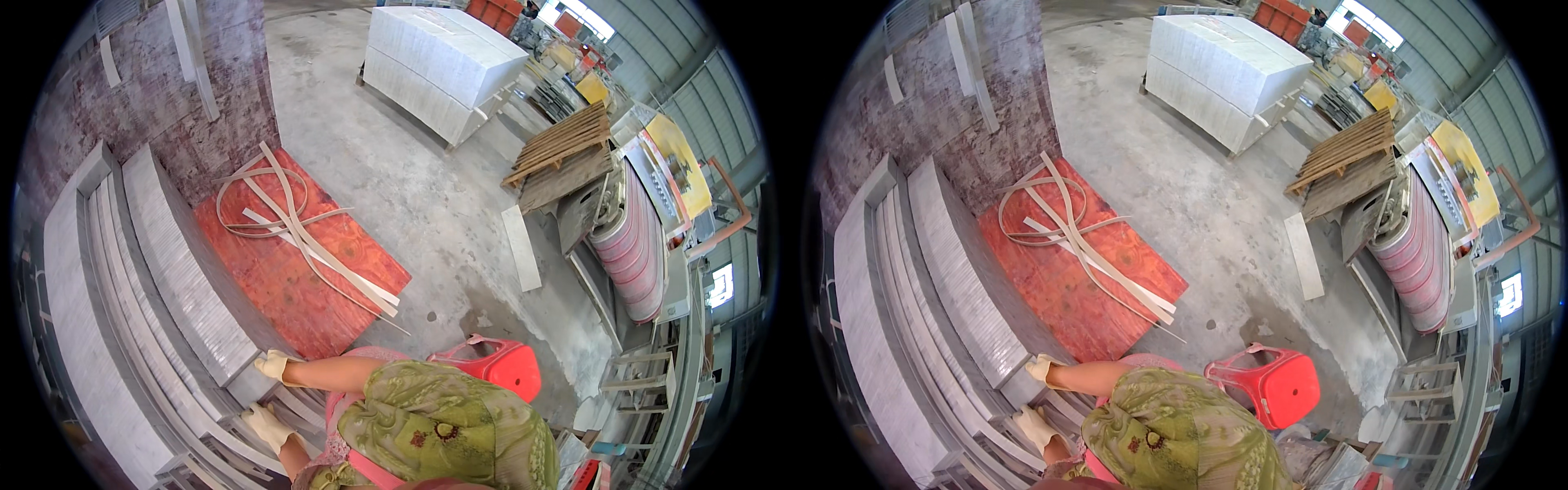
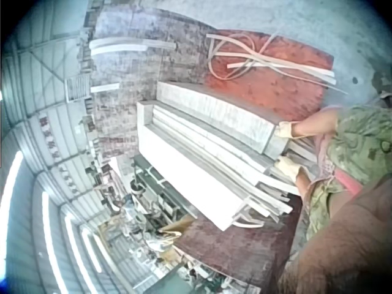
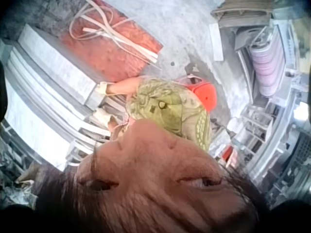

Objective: The person picks up thin white planks from a pile and places them onto a red conveyor belt. They then return to the pile to retrieve more planks, repeating the process of stacking them on the belt. The person also handles long white strips, placing them on top of the stacked planks.

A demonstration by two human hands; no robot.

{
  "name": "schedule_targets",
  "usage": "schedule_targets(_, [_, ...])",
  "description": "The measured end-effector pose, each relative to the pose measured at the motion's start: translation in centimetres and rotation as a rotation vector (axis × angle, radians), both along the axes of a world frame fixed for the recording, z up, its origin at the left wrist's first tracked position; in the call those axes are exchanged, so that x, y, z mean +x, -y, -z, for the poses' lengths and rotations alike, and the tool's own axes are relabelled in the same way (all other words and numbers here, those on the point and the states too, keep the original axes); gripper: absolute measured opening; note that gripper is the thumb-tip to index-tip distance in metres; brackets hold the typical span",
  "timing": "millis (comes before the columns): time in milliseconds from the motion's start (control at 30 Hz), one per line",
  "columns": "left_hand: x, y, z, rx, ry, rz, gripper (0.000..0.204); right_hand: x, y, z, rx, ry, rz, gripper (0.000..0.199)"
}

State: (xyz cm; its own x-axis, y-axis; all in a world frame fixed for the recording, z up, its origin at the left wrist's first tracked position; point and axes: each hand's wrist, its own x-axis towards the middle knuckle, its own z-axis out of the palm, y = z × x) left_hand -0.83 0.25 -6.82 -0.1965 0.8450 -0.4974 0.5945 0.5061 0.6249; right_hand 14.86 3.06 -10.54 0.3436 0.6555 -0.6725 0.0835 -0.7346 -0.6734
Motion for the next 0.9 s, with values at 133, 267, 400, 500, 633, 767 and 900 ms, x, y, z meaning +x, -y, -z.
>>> schedule_targets(133, [2.7,1.0,-5.0,-0.067,0.190,-0.244,0.042,1.0,0.0,-2.0,-0.036,-0.044,-0.103,0.063])
schedule_targets(267, [3.1,1.1,-5.7,-0.039,0.319,-0.289,0.042,2.1,-0.3,-3.9,-0.082,0.045,-0.328,0.059])
schedule_targets(400, [1.4,0.8,-3.0,0.004,0.270,-0.153,0.036,2.7,-0.2,-4.8,-0.065,0.060,-0.287,0.048])
schedule_targets(500, [0.1,0.7,-1.5,0.029,0.282,-0.078,0.032,3.0,0.0,-5.1,-0.057,0.070,-0.290,0.048])
schedule_targets(633, [-0.2,0.5,-1.2,-0.025,0.436,-0.222,0.029,3.1,0.2,-5.4,-0.035,0.116,-0.296,0.050])
schedule_targets(767, [0.3,0.3,-1.8,-0.022,0.414,-0.257,0.028,3.2,0.2,-5.5,-0.012,0.155,-0.258,0.054])
schedule_targets(900, [0.4,0.5,-1.9,0.002,0.440,-0.273,0.028,4.0,0.7,-5.5,0.010,0.085,-0.335,0.070])
